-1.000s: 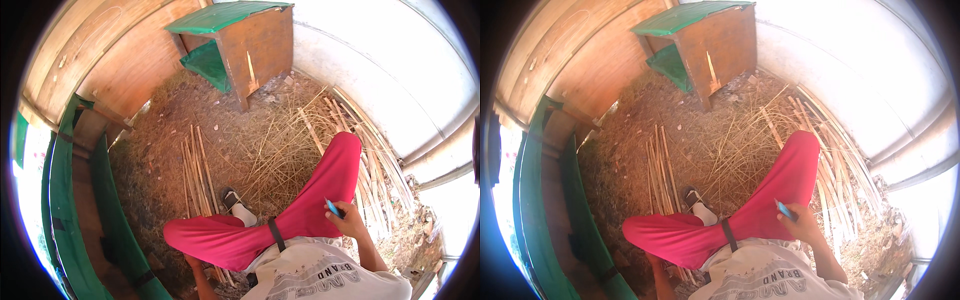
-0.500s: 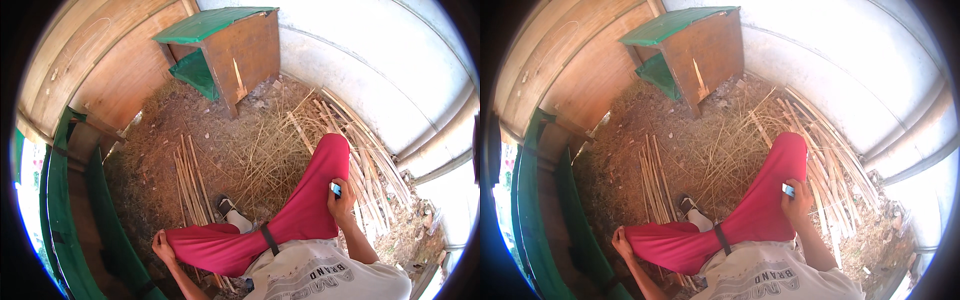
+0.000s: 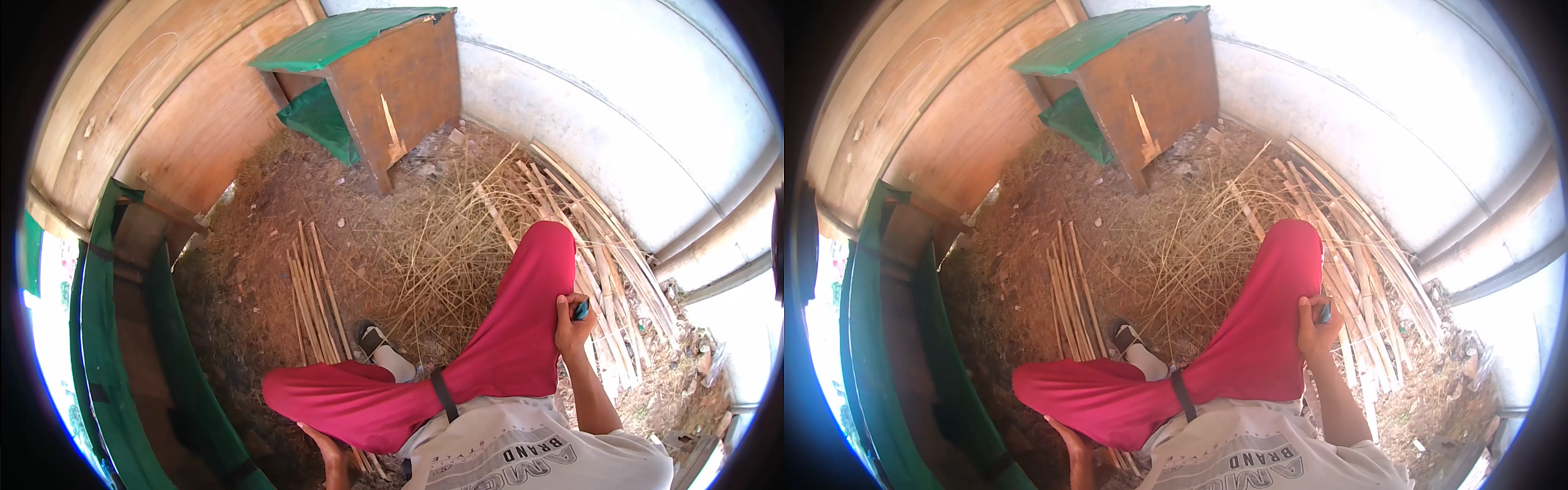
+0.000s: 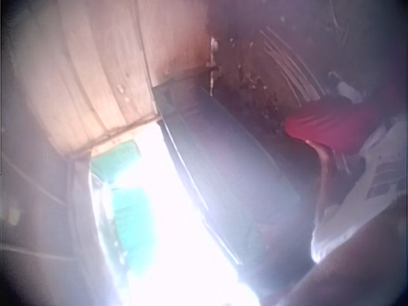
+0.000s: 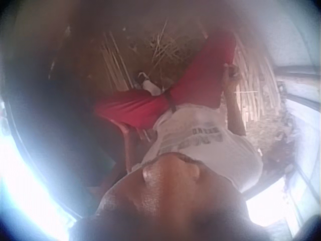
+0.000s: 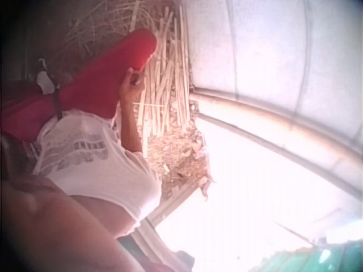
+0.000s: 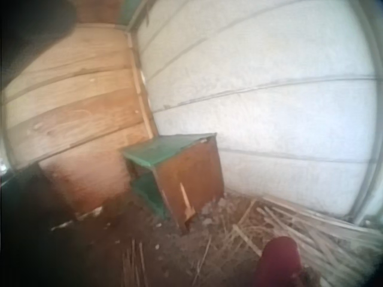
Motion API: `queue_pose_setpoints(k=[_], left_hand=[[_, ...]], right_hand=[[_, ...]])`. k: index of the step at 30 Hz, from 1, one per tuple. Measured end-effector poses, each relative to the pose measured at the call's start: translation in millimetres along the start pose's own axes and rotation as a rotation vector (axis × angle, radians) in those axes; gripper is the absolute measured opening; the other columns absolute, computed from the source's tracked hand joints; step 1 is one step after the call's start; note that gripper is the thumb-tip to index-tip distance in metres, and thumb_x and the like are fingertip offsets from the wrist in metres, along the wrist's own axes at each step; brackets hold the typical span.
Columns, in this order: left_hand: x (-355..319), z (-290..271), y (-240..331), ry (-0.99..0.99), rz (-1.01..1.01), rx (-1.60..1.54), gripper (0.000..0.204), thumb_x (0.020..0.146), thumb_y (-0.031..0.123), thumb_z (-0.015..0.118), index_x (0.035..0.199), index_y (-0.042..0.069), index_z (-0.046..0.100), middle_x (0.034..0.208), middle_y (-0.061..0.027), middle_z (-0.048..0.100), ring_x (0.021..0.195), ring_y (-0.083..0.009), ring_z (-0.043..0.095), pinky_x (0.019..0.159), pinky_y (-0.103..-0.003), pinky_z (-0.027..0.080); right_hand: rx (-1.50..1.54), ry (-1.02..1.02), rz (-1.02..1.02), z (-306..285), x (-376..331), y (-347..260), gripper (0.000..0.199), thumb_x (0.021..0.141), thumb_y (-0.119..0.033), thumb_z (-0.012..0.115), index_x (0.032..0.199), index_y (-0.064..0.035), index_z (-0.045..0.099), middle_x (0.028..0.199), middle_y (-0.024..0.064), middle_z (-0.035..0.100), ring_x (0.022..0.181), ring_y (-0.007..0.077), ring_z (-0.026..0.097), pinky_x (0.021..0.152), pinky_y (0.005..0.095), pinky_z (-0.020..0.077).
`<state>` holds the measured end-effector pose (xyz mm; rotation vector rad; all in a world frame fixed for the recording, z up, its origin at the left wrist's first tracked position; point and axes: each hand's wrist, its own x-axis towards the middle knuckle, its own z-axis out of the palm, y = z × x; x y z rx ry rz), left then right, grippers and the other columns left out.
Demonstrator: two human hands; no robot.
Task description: The person sits on the ground and uses a blue utility knife to shave thin strips from long bamboo poles. They repeatedly hold the pole, scrape the blade along its length to remove material, and place the finished pieces aside.
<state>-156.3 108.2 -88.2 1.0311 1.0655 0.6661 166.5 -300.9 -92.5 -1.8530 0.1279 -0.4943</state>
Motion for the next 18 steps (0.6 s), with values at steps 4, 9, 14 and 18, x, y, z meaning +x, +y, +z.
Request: queue_pose_setpoints(k=[4,9,14,18], left_hand=[[-18.5,-6.3,60.6,0.017,-0.158,0.893,0.071,0.102,0.051,0.039,0.146,-0.005,0.031,0.136,-0.0267,0.041,0.126,-0.0345,0.043,0.105,-0.047,0.034],[-35.9,58.4,96.3,0.245,0.263,0.797,0.054,0.099,0.024,0.055,0.141,-0.007,0.041,0.121,-0.0294,0.061,0.112,-0.0350,0.060,0.096,-0.046,0.045],[-3.0,55.3,26.0,0.319,0.717,0.980,0.078,0.096,0.025,0.060,0.154,-0.002,0.014,0.157,-0.0285,0.018,0.145,-0.0396,0.021,0.118,-0.049,0.018],[-8.5,69.7,26.5,0.336,0.735,0.903,0.083,0.094,0.028,0.063,0.154,-0.002,0.014,0.157,-0.0269,0.018,0.146,-0.0388,0.019,0.120,-0.050,0.012]], right_hand=[[-0.041,-0.003,-0.022,-1.0,-0.4,4.6,0.016,0.088,-0.013,0.072,0.082,-0.0045,0.060,0.056,-0.0061,0.045,0.052,0.0037,0.038,0.051,0.0238,0.0292],[0.010,0.071,-0.058,0.2,-2.6,9.7,0.017,0.091,-0.011,0.070,0.081,-0.0040,0.058,0.061,-0.0078,0.044,0.056,0.0022,0.035,0.052,0.0215,0.0267],[0.056,0.076,-0.028,-0.8,-5.7,8.7,0.016,0.092,-0.012,0.068,0.083,-0.0031,0.058,0.066,-0.0060,0.049,0.060,0.0031,0.039,0.056,0.0209,0.0314],[0.055,0.069,-0.011,1.8,-6.3,4.9,0.015,0.092,-0.012,0.067,0.084,-0.0026,0.058,0.069,-0.0041,0.050,0.063,0.0043,0.041,0.058,0.0221,0.0334]])
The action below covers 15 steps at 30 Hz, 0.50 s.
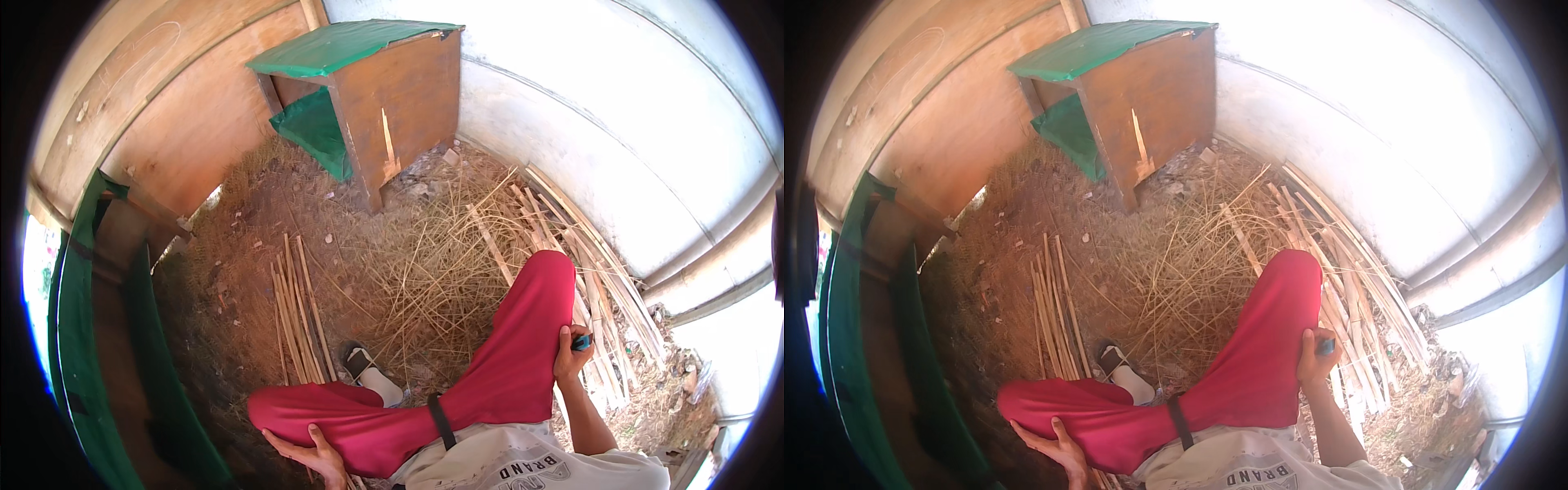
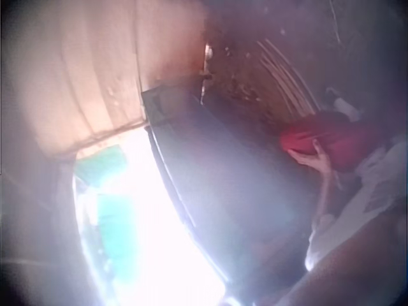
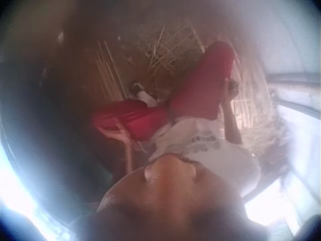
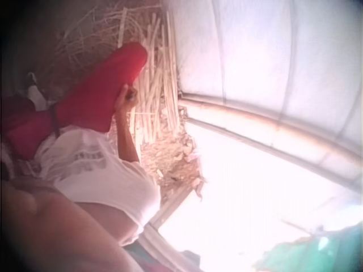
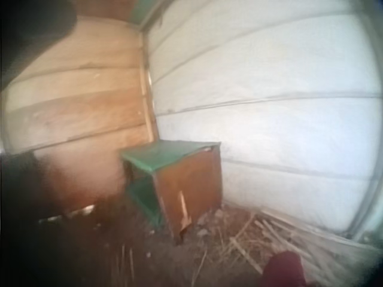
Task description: The person sits on the ground and uses a blue utility knife to shave thin strips from long bamboo poles. They repeatedly hold the pole, scrape the blade along its length to remove material, and place the finished pieces aside.
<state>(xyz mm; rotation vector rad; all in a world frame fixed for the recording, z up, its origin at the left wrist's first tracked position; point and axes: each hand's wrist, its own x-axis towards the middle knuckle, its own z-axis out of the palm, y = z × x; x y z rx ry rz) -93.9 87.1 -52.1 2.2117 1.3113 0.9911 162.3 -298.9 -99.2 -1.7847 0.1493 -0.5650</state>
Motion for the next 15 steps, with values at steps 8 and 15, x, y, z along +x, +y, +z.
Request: queue_pose_setpoints(k=[8,15], left_hand=[[-8.3,-0.5,-12.1,0.073,-0.041,-0.170,0.082,0.093,0.028,0.065,0.154,-0.001,0.017,0.159,-0.0247,0.016,0.148,-0.0352,0.016,0.121,-0.049,0.009],[-14.5,-3.1,-28.2,0.114,-0.081,-0.139,0.081,0.094,0.030,0.064,0.154,0.001,0.018,0.160,-0.0227,0.017,0.148,-0.0340,0.018,0.121,-0.047,0.011]], right_hand=[[0.050,-0.069,0.298,-4.2,24.4,22.1,0.022,0.094,-0.020,0.064,0.083,-0.0015,0.060,0.067,-0.0018,0.052,0.058,0.0064,0.043,0.053,0.0242,0.0344],[-0.368,-0.112,0.785,-55.2,42.1,183.4,0.034,0.080,-0.032,0.072,0.077,0.0019,0.070,0.060,0.0068,0.058,0.055,0.0163,0.056,0.052,0.0343,0.0437]])
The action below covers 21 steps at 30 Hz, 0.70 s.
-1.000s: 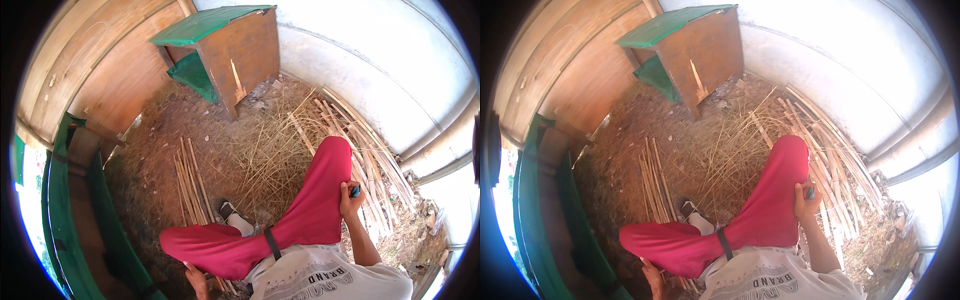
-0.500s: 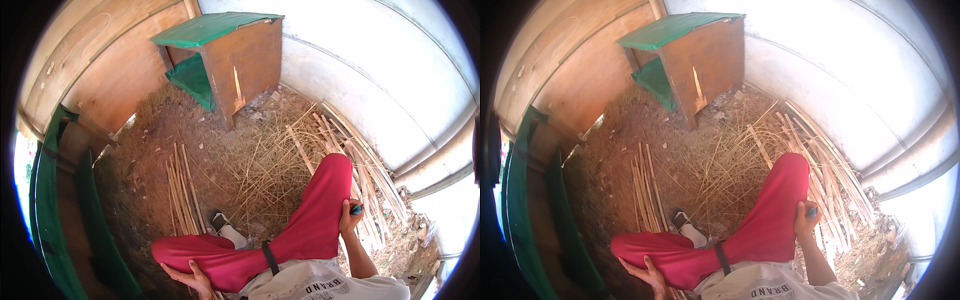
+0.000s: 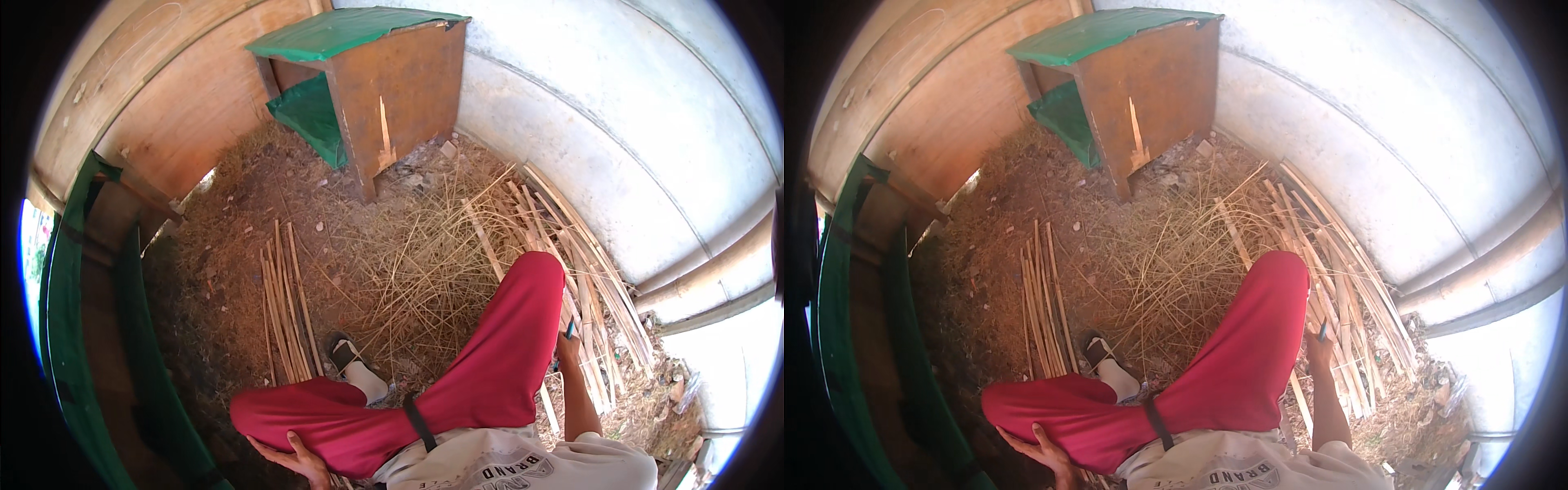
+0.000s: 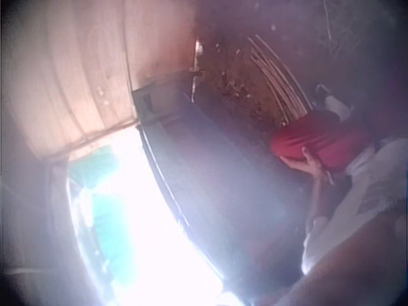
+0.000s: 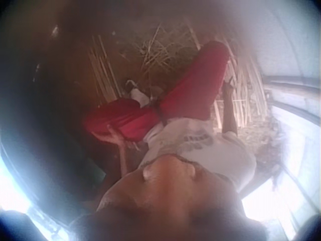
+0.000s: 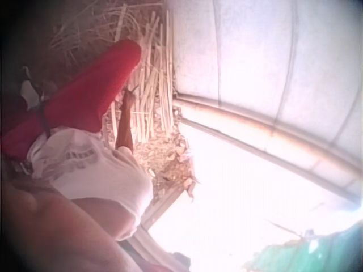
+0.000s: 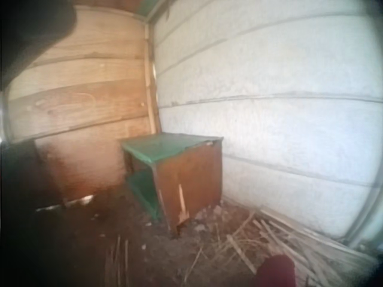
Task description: The person sits on the ground and uses a blue utility knife to shave thin strips from long bamboo poles. They repeatedly hold the pole, scrape the blade along its length to remove material, and place the finished pieces aside.
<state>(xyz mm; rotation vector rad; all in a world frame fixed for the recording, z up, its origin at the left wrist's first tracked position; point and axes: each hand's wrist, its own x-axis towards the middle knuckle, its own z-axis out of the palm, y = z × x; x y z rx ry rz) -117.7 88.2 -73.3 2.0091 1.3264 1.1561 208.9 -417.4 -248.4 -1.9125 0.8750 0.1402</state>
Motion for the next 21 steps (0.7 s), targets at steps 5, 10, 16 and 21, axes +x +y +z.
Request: queue_pose_setpoints(k=[5,10,16,21], left_hand=[[-0.6,-2.7,6.8,0.000,-0.041,0.202,0.082,0.093,0.032,0.064,0.155,0.002,0.019,0.158,-0.0234,0.021,0.146,-0.0370,0.022,0.119,-0.048,0.015],[2.9,0.4,8.9,-0.025,-0.024,0.224,0.084,0.094,0.037,0.063,0.154,0.001,0.018,0.157,-0.0252,0.023,0.144,-0.0389,0.024,0.118,-0.050,0.016],[8.3,12.0,14.4,-0.037,0.008,0.216,0.083,0.094,0.038,0.062,0.155,0.002,0.020,0.156,-0.0247,0.025,0.144,-0.0395,0.025,0.117,-0.050,0.016],[6.2,6.7,14.5,-0.008,0.026,0.272,0.082,0.093,0.040,0.062,0.154,0.003,0.022,0.156,-0.0242,0.026,0.143,-0.0400,0.026,0.117,-0.050,0.018]], right_hand=[[-0.706,0.079,-0.052,-28.9,24.4,44.1,0.032,0.074,-0.032,0.070,0.082,-0.0012,0.073,0.088,0.0226,0.071,0.089,0.0398,0.069,0.081,0.0489,0.0540],[-0.800,0.262,-0.109,-58.2,45.7,62.6,0.046,0.079,-0.030,0.074,0.115,-0.0036,0.062,0.115,0.0229,0.062,0.108,0.0418,0.061,0.087,0.0506,0.0518],[-0.807,0.223,-0.115,-88.0,94.2,104.1,0.054,0.081,-0.034,0.073,0.121,0.0018,0.062,0.122,0.0269,0.057,0.112,0.0444,0.059,0.091,0.0554,0.0486],[-0.888,0.118,-0.169,-67.5,88.8,94.6,0.051,0.083,-0.037,0.072,0.109,0.0059,0.064,0.109,0.0297,0.062,0.107,0.0476,0.059,0.088,0.0518,0.0499]])
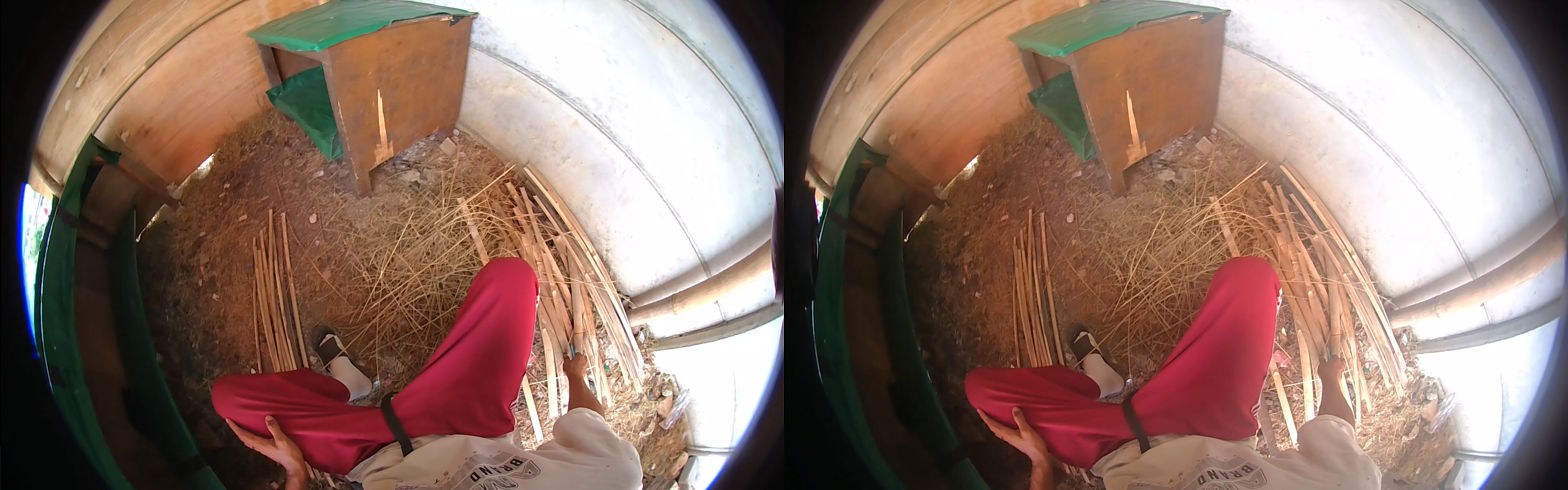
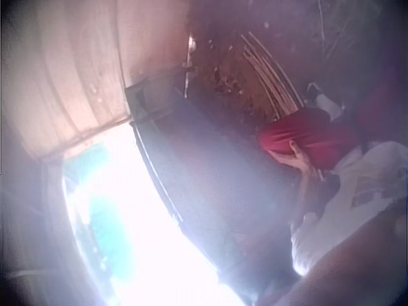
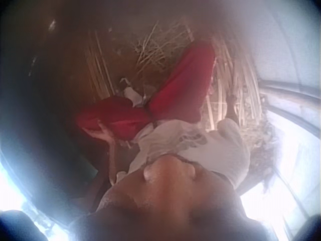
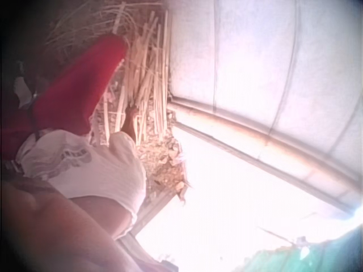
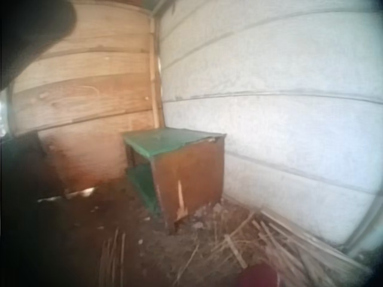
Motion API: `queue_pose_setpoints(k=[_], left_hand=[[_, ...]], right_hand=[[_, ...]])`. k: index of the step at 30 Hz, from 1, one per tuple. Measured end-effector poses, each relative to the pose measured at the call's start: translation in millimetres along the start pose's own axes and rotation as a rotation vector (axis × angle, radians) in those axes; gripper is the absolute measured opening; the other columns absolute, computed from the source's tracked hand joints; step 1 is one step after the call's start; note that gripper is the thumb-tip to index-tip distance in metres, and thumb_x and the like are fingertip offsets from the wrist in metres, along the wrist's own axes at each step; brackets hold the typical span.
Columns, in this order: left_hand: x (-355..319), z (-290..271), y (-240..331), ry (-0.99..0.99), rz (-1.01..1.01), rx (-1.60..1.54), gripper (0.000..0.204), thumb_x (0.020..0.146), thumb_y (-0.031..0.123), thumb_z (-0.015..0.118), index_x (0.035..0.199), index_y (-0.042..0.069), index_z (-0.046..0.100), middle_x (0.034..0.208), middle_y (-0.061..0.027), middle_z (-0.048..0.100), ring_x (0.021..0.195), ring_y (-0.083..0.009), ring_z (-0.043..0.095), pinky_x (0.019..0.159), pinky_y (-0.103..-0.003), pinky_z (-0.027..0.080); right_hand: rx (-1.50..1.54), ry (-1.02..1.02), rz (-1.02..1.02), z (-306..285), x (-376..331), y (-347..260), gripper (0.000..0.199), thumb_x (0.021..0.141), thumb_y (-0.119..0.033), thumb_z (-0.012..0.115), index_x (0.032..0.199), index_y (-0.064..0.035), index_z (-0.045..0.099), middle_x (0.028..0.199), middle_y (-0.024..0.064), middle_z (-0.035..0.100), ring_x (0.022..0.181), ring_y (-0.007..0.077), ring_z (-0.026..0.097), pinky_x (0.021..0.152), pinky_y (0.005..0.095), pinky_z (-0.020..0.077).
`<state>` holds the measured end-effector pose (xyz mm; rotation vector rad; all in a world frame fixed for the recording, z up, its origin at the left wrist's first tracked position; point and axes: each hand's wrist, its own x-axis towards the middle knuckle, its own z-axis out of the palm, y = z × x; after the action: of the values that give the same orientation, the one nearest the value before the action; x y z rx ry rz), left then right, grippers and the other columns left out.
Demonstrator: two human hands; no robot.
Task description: The person sits on the ground and uses a blue utility knife to shave thin strips from long bamboo poles. They repeatedly hold the pole, scrape the blade along its length to remove material, and place the finished pieces aside.
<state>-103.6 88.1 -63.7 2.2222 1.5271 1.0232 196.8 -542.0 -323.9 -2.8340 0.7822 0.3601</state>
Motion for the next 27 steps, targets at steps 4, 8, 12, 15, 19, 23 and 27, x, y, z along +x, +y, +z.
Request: queue_pose_setpoints(k=[4,8,12,15,19,23,27], left_hand=[[1.2,-0.8,9.9,-0.018,-0.016,-0.016,0.081,0.094,0.040,0.061,0.154,0.003,0.022,0.156,-0.0243,0.026,0.143,-0.0401,0.027,0.117,-0.050,0.019],[0.4,0.1,0.6,0.014,-0.004,0.025,0.081,0.094,0.040,0.061,0.154,0.002,0.022,0.156,-0.0246,0.027,0.143,-0.0396,0.027,0.117,-0.050,0.019],[0.8,2.4,-2.0,0.009,0.004,-0.002,0.081,0.095,0.039,0.060,0.154,0.000,0.021,0.156,-0.0251,0.026,0.144,-0.0387,0.026,0.118,-0.049,0.018],[-0.9,2.1,-8.4,0.014,0.020,-0.031,0.080,0.095,0.038,0.060,0.154,-0.001,0.020,0.157,-0.0253,0.025,0.145,-0.0383,0.025,0.118,-0.048,0.018],[-1.4,3.0,-9.2,0.006,-0.007,-0.020,0.080,0.096,0.038,0.060,0.154,0.000,0.020,0.157,-0.0254,0.024,0.145,-0.0377,0.025,0.118,-0.048,0.018],[-1.0,2.1,-17.7,0.007,0.003,-0.003,0.080,0.096,0.038,0.060,0.154,0.000,0.020,0.157,-0.0250,0.024,0.145,-0.0375,0.024,0.118,-0.048,0.017],[-1.3,2.7,-13.1,0.021,-0.008,-0.003,0.081,0.095,0.038,0.060,0.154,-0.001,0.020,0.157,-0.0249,0.024,0.145,-0.0375,0.024,0.119,-0.047,0.017]], right_hand=[[0.087,0.057,0.011,16.4,9.7,15.3,0.047,0.084,-0.034,0.072,0.102,0.0082,0.064,0.106,0.0298,0.062,0.104,0.0470,0.060,0.088,0.0520,0.0484],[0.076,0.130,-0.002,21.4,7.8,12.2,0.042,0.085,-0.030,0.071,0.101,0.0082,0.063,0.101,0.0298,0.064,0.099,0.0459,0.062,0.088,0.0516,0.0480],[0.036,0.105,-0.012,16.6,2.3,12.2,0.043,0.086,-0.034,0.067,0.105,0.0043,0.063,0.104,0.0283,0.066,0.101,0.0453,0.063,0.086,0.0519,0.0500],[0.110,0.036,-0.062,2.6,-0.4,5.5,0.031,0.082,-0.026,0.070,0.103,-0.0030,0.070,0.100,0.0262,0.068,0.096,0.0436,0.065,0.084,0.0498,0.0513],[0.096,0.076,-0.020,-5.9,-13.0,1.7,0.040,0.084,-0.037,0.068,0.102,-0.0019,0.069,0.100,0.0263,0.068,0.098,0.0445,0.064,0.085,0.0512,0.0504],[0.065,-0.089,0.055,-28.5,-14.7,-13.1,0.055,0.086,-0.050,0.065,0.108,0.0002,0.068,0.109,0.0268,0.066,0.106,0.0448,0.062,0.089,0.0525,0.0496],[0.149,-0.001,0.099,-30.2,-10.2,-16.6,0.043,0.081,-0.041,0.069,0.094,-0.0003,0.072,0.097,0.0269,0.068,0.096,0.0443,0.065,0.085,0.0517,0.0507]])
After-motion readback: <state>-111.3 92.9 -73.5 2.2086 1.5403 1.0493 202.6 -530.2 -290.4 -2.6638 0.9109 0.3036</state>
